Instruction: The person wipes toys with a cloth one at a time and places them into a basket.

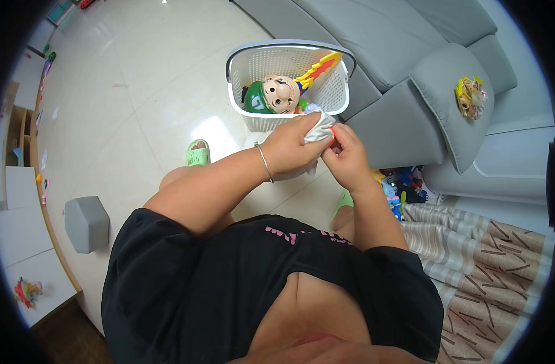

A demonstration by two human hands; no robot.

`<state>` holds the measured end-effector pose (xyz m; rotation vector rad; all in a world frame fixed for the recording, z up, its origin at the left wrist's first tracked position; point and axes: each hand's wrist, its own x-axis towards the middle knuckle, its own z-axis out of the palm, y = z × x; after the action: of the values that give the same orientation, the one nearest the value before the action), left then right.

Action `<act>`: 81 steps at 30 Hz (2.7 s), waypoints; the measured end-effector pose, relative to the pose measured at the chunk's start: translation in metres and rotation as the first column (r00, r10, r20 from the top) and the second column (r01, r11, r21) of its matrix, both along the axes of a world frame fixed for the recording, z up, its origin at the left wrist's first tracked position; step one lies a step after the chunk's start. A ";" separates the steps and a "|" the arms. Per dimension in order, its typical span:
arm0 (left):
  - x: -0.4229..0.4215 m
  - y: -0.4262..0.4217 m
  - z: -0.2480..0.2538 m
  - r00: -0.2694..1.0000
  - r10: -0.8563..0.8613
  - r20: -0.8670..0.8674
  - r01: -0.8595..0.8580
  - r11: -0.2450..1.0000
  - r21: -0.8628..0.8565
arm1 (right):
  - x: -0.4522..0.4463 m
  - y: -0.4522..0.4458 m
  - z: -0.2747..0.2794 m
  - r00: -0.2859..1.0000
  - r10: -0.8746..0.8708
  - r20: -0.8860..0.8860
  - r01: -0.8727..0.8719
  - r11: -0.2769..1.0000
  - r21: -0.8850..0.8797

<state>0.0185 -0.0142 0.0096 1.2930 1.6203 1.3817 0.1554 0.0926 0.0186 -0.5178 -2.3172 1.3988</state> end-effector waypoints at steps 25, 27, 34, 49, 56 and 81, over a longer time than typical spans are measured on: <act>-0.009 0.007 0.009 0.631 -0.107 0.768 0.166 0.986 0.000 | 0.007 0.003 0.008 0.997 0.069 -0.038 -0.070 0.997 -0.032; -0.011 0.009 0.011 0.522 -0.026 0.853 0.101 0.994 -0.031 | 0.007 0.002 0.011 0.994 0.088 -0.071 -0.086 0.996 0.025; -0.005 0.003 0.020 0.730 0.066 0.680 -0.032 0.998 -0.063 | 0.005 0.005 0.002 0.962 0.073 -0.264 -0.143 0.956 -0.256; -0.013 0.000 0.016 0.895 0.075 0.441 -0.072 0.997 -0.023 | 0.005 -0.006 -0.003 0.964 0.064 -0.260 -0.203 0.807 -0.554; -0.017 0.002 0.013 0.581 0.024 0.814 0.003 0.999 -0.032 | 0.006 -0.009 0.012 0.946 0.150 -0.286 -0.209 0.959 -0.189; 0.009 -0.031 0.004 0.980 0.119 0.160 -0.112 0.992 -0.052 | -0.003 0.049 -0.012 0.991 0.055 -0.121 -0.118 0.777 -0.618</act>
<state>0.0274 -0.0453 0.0132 1.0463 1.6248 1.4743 0.1525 0.1414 0.0064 -0.5067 -1.7694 2.1993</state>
